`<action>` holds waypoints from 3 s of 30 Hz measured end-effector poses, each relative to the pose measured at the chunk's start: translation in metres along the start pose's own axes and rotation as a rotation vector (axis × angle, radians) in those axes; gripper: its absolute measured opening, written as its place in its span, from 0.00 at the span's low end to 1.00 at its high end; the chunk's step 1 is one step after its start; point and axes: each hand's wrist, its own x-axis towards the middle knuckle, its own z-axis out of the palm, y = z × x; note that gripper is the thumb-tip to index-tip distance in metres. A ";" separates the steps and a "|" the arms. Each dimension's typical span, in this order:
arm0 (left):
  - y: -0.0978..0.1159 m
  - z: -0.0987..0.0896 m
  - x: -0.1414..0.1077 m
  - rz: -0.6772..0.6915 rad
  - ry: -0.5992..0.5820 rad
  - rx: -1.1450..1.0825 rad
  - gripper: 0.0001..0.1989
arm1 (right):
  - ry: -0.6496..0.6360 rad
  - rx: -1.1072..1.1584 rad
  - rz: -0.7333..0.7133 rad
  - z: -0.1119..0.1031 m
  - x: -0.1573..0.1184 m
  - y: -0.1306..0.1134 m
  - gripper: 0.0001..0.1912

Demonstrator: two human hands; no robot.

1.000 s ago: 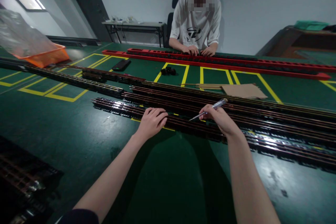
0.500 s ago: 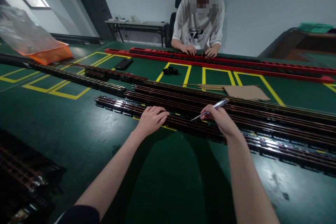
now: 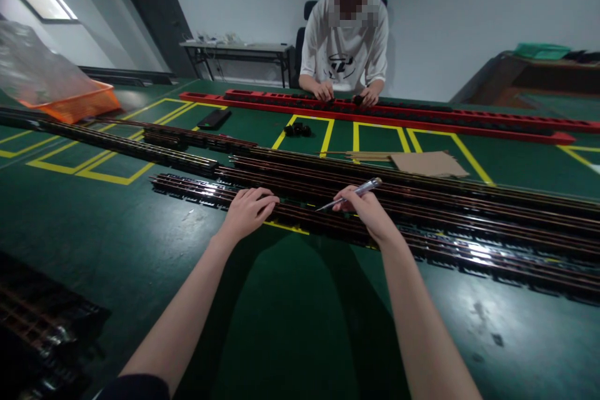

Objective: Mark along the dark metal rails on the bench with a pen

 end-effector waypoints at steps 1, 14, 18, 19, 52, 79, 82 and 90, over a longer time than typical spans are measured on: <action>-0.002 -0.001 -0.001 -0.010 -0.001 -0.005 0.14 | -0.001 0.001 -0.002 0.000 0.000 0.000 0.11; 0.018 0.001 0.004 -0.067 0.064 0.052 0.13 | -0.010 -0.041 0.027 -0.001 0.001 0.003 0.14; 0.028 0.001 0.006 -0.040 0.068 0.003 0.13 | -0.027 -0.053 0.028 0.000 0.001 0.002 0.14; 0.031 0.001 0.006 -0.022 0.053 -0.023 0.13 | -0.026 -0.050 0.028 0.000 0.001 0.001 0.13; 0.054 0.015 0.002 -0.018 0.097 -0.105 0.12 | -0.017 -0.045 0.031 -0.003 0.001 0.001 0.13; 0.055 0.014 0.001 -0.098 0.182 -0.102 0.18 | -0.007 -0.027 0.031 -0.008 -0.001 -0.002 0.08; 0.053 0.015 0.001 -0.076 0.151 -0.122 0.19 | 0.003 -0.036 0.028 -0.009 0.000 -0.003 0.08; 0.049 0.017 0.001 -0.008 0.031 -0.160 0.24 | 0.037 -0.007 0.015 -0.005 0.000 -0.003 0.08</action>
